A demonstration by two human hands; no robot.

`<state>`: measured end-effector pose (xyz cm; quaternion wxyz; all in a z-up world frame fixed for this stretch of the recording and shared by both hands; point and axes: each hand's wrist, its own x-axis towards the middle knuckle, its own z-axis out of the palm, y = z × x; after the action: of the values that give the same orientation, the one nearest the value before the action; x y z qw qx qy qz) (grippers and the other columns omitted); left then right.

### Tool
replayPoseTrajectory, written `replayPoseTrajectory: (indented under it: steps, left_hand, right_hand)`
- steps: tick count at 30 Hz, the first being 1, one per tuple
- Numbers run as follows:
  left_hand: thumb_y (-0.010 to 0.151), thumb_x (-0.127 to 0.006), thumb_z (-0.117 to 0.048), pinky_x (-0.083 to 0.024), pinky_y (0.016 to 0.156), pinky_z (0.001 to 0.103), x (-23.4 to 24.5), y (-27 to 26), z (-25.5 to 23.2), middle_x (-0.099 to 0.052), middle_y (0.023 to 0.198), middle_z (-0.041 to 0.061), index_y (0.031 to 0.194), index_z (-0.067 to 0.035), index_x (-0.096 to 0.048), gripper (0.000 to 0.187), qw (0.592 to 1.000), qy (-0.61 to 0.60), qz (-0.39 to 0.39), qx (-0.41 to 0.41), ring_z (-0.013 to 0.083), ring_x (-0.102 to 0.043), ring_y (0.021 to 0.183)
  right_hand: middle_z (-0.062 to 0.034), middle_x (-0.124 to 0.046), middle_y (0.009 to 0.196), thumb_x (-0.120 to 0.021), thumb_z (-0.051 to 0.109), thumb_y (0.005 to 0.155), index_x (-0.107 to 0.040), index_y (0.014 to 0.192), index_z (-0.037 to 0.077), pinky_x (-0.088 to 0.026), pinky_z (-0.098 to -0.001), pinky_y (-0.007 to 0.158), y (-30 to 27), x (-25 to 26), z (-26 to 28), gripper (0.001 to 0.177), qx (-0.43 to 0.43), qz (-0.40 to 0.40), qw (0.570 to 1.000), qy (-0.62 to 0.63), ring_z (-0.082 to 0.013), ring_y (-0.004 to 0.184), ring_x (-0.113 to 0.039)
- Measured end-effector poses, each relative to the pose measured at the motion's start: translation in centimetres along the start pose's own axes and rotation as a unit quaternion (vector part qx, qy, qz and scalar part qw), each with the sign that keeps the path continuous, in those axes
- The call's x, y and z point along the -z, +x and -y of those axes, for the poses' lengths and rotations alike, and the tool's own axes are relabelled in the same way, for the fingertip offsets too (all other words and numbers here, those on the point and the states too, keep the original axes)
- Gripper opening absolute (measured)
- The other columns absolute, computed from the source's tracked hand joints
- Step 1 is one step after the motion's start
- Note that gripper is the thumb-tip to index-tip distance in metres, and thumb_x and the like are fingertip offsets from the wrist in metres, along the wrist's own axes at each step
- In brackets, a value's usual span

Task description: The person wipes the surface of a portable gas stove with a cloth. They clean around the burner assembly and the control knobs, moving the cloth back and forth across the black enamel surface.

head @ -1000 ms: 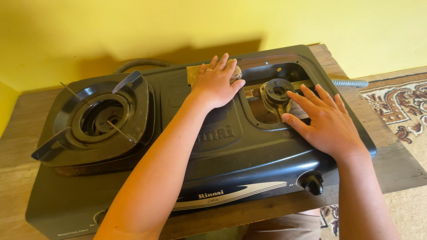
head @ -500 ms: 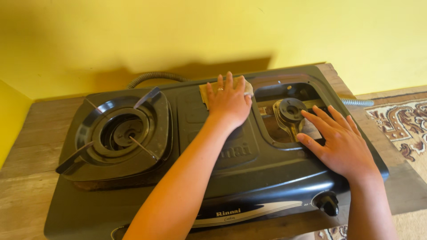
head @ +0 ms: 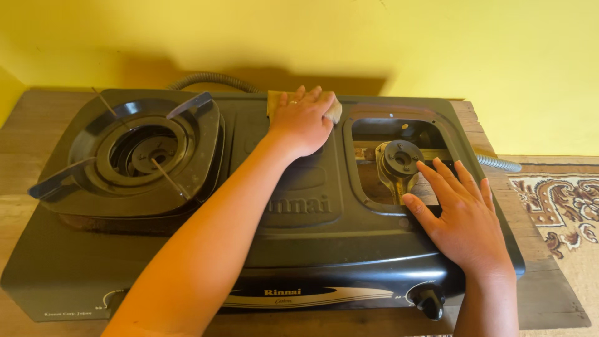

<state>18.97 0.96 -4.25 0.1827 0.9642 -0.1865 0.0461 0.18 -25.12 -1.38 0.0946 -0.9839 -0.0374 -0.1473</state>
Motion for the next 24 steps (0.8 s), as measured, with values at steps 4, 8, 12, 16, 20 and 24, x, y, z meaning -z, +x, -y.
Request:
replayPoseTrajectory:
  steps: [4,8,12,16,20,24]
  left_hand:
    - [0.100,-0.042,-0.030,-0.012,0.126,0.056,2.4,-0.9,0.0,-0.034,0.168,0.002,0.153,-0.031,-0.047,0.054,0.990,-0.035,0.101,-0.091,0.0339,-0.023,0.158]
    - [0.099,-0.042,-0.031,-0.011,0.124,0.058,2.1,-1.2,0.0,-0.032,0.165,0.008,0.153,-0.029,-0.044,0.054,0.998,0.012,0.039,-0.054,0.0342,-0.024,0.154]
    - [0.097,-0.045,-0.031,-0.014,0.123,0.056,1.6,-0.9,-0.3,-0.031,0.164,0.015,0.157,-0.021,-0.038,0.062,0.999,0.018,0.008,-0.040,0.0389,-0.023,0.152]
    - [0.096,-0.051,-0.041,-0.012,0.125,0.053,3.2,-2.3,-0.6,-0.025,0.167,0.012,0.159,-0.023,-0.032,0.069,0.987,-0.031,0.141,-0.074,0.0335,-0.017,0.157]
    - [0.098,-0.043,-0.053,-0.006,0.124,0.052,2.7,-2.3,-2.1,-0.006,0.171,0.011,0.162,-0.026,-0.019,0.074,0.987,0.015,0.154,-0.044,0.0338,-0.002,0.157]
    - [0.098,-0.033,-0.066,-0.004,0.125,0.052,2.1,-0.2,-3.0,-0.002,0.171,0.009,0.163,-0.027,-0.009,0.079,0.988,0.071,0.134,-0.001,0.0313,0.000,0.157]
  right_hand:
    - [-0.0094,-0.047,0.156,-0.059,0.057,0.090,-0.055,0.148,0.021,-0.016,-0.0532,0.121,0.1,0.3,0.2,0.068,-0.001,-0.022,1.000,0.013,-0.0310,0.151,-0.030]
    - [-0.0099,-0.047,0.156,-0.058,0.057,0.091,-0.053,0.149,0.020,-0.016,-0.0541,0.121,-0.2,0.2,0.1,0.068,-0.002,-0.022,1.000,0.006,-0.0312,0.151,-0.030]
    - [-0.0087,-0.047,0.156,-0.059,0.058,0.091,-0.053,0.149,0.021,-0.016,-0.0540,0.121,0.0,0.2,0.2,0.069,-0.004,-0.019,1.000,0.003,-0.0306,0.151,-0.030]
    - [-0.0075,-0.049,0.154,-0.059,0.058,0.089,-0.053,0.148,0.022,-0.017,-0.0537,0.120,0.1,0.4,0.2,0.070,-0.013,-0.011,1.000,0.003,-0.0304,0.150,-0.030]
    - [-0.0075,-0.050,0.153,-0.060,0.059,0.088,-0.053,0.147,0.022,-0.017,-0.0536,0.120,-0.1,0.3,0.3,0.070,-0.018,-0.022,1.000,-0.001,-0.0308,0.150,-0.031]
    - [-0.0078,-0.052,0.150,-0.060,0.057,0.088,-0.051,0.148,0.018,-0.016,-0.0580,0.118,0.1,0.6,0.7,0.073,-0.012,-0.028,1.000,-0.005,-0.0330,0.147,-0.032]
